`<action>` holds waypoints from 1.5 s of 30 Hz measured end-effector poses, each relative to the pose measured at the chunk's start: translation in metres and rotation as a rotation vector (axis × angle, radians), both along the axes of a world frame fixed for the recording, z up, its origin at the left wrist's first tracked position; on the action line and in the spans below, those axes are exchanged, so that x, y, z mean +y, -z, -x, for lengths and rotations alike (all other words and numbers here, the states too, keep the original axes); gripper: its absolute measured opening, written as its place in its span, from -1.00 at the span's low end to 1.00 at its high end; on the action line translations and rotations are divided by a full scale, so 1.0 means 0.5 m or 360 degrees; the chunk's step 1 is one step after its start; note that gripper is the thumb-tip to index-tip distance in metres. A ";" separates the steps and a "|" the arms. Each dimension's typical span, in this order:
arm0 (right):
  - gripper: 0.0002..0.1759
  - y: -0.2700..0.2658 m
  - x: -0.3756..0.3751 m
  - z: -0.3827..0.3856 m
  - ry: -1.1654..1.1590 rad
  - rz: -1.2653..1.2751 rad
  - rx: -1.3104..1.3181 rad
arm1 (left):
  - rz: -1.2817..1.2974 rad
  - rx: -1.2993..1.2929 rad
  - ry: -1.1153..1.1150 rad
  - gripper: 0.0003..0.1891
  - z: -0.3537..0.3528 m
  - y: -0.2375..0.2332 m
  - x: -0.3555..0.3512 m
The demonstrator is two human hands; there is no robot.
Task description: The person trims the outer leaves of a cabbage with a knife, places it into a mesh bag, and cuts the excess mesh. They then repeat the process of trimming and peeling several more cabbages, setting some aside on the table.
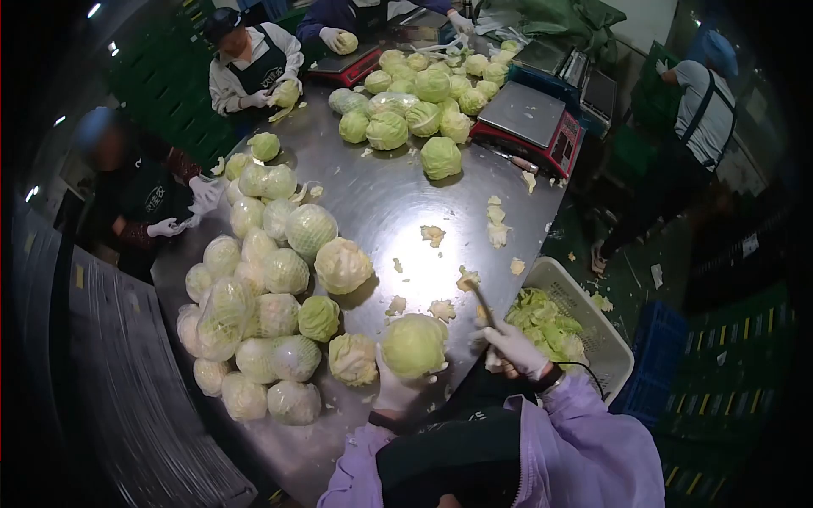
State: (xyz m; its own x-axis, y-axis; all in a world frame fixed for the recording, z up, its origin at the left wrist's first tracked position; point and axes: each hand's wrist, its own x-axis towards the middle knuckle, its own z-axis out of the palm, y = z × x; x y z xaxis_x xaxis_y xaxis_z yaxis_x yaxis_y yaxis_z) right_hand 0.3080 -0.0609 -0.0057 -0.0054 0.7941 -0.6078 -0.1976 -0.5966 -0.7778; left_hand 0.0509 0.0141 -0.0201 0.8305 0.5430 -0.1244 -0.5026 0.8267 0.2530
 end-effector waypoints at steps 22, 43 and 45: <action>-0.33 -0.096 -0.011 0.019 0.0121 -0.0386 0.0114 | 0.0177 0.0293 0.0050 -0.10 -0.006 -0.016 -0.023; -0.47 0.060 0.053 0.108 -0.0418 -0.0405 0.0126 | -0.1789 0.1373 -0.0244 0.17 0.012 -0.085 -0.014; -0.45 0.042 0.054 0.132 0.0248 -0.0415 0.0404 | -0.1755 0.1382 -0.0212 0.20 0.015 -0.073 -0.020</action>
State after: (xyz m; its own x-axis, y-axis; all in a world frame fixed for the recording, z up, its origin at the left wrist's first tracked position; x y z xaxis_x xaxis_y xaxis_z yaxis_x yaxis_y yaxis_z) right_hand 0.2422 -0.0339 -0.0267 0.0030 0.9248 -0.3805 -0.4757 -0.3334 -0.8140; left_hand 0.0434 0.0042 0.0167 0.6453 0.7634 -0.0287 0.0883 -0.0372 0.9954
